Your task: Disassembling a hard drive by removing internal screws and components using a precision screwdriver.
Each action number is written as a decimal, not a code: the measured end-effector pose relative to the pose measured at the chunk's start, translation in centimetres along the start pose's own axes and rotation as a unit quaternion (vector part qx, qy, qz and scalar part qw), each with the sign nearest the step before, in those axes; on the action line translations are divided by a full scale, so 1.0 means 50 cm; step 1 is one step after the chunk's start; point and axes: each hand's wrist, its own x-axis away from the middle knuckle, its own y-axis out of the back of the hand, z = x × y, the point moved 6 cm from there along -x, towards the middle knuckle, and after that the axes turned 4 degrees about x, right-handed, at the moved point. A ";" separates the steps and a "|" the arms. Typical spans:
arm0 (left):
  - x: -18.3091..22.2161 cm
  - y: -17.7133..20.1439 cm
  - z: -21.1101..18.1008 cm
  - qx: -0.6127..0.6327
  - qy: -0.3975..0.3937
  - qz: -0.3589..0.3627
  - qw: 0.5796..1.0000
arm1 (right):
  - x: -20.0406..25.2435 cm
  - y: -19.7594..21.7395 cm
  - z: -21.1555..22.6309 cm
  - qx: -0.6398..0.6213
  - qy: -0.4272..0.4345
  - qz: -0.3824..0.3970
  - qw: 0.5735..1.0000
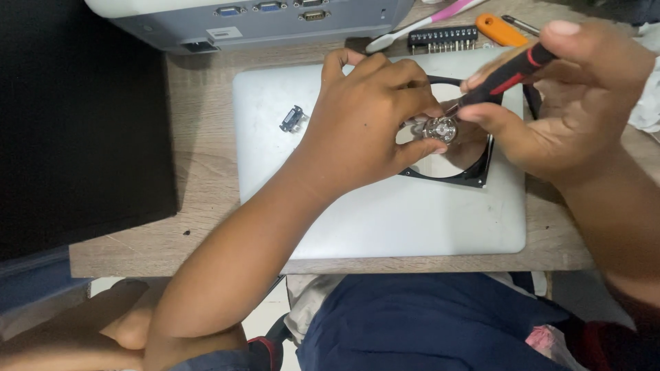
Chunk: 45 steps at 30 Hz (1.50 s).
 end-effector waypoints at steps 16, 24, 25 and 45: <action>0.006 -0.008 -0.002 -0.049 0.008 -0.014 0.999 | -0.056 0.000 0.023 -0.059 -0.036 0.044 0.997; 0.004 -0.008 -0.003 -0.058 0.019 -0.009 0.998 | -0.081 0.003 0.046 -0.006 -0.055 0.057 0.997; 0.004 -0.008 -0.003 -0.058 0.019 -0.011 0.998 | -0.087 0.004 0.048 -0.005 -0.053 0.058 0.997; 0.005 -0.008 -0.004 -0.072 0.016 -0.016 0.997 | -0.078 -0.017 0.044 -0.106 -0.103 0.056 0.987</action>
